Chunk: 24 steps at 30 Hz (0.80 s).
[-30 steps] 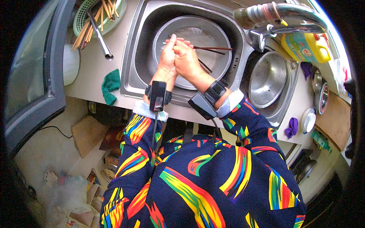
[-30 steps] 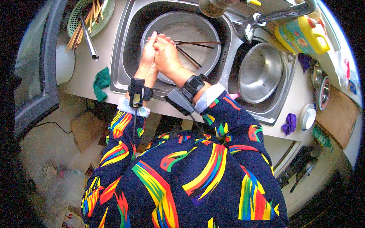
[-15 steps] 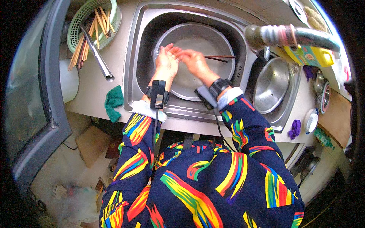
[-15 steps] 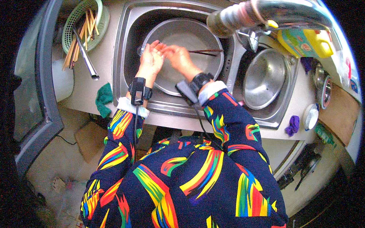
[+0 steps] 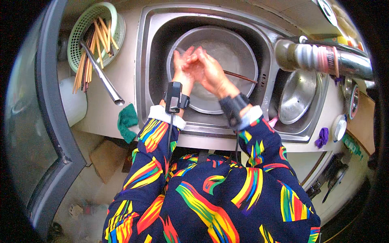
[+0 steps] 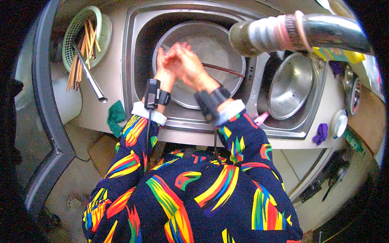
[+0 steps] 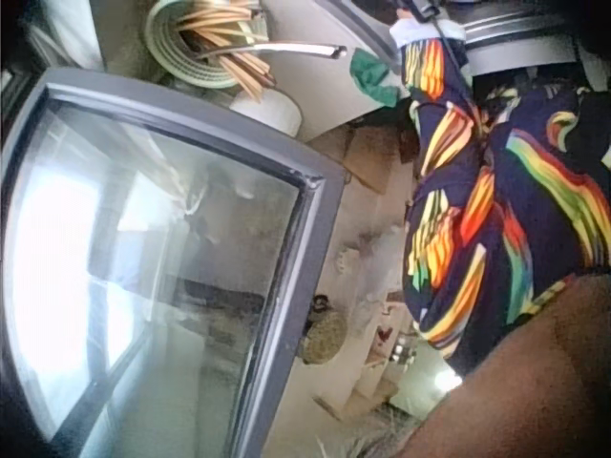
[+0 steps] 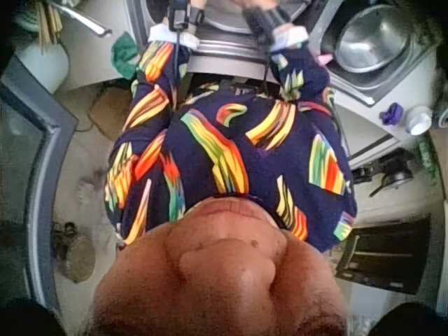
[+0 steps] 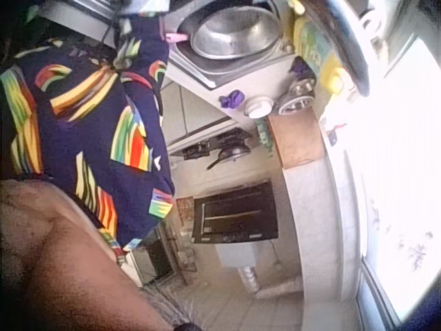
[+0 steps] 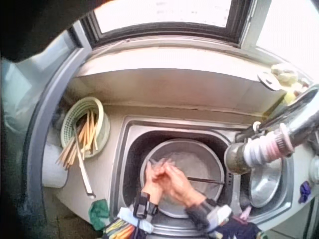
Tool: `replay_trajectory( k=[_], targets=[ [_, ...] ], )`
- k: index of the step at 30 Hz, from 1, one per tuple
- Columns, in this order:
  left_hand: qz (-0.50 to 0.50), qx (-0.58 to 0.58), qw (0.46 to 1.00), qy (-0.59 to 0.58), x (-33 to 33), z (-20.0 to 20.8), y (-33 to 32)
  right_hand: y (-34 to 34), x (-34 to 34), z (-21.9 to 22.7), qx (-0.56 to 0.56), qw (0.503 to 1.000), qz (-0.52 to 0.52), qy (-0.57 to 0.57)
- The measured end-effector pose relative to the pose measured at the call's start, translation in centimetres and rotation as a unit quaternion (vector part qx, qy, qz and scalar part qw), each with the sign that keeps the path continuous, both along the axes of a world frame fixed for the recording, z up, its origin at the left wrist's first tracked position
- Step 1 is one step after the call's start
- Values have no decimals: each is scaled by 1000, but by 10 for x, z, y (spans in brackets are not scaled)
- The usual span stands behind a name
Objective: The person wipes a wooden cutting board with a white cloth, then washes hands at the sink using soap and water. They dry hands with a purple cloth, wipe the sink area, and later wipe a dining chair with a light blue cloth.
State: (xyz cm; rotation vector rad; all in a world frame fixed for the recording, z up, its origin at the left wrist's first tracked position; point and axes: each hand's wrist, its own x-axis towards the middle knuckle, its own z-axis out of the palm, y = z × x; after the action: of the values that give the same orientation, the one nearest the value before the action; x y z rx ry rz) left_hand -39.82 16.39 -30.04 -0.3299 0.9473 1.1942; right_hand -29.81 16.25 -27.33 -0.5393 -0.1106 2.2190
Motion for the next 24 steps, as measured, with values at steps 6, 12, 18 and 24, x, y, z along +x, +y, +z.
replay_trajectory(
  k=[6,12,18,24],
  targets=[
    [52,23,992,-116,30,5,-5,-16,9,34,538,732,-22,-418],
    [-30,19,996,-85,33,6,-14,-17,12,34,663,536,38,-522],
    [-291,76,950,88,14,-5,-34,-1,6,47,643,442,341,-524],
    [-533,148,810,196,-6,-13,-76,15,-2,63,553,510,558,-351]
  ],
)
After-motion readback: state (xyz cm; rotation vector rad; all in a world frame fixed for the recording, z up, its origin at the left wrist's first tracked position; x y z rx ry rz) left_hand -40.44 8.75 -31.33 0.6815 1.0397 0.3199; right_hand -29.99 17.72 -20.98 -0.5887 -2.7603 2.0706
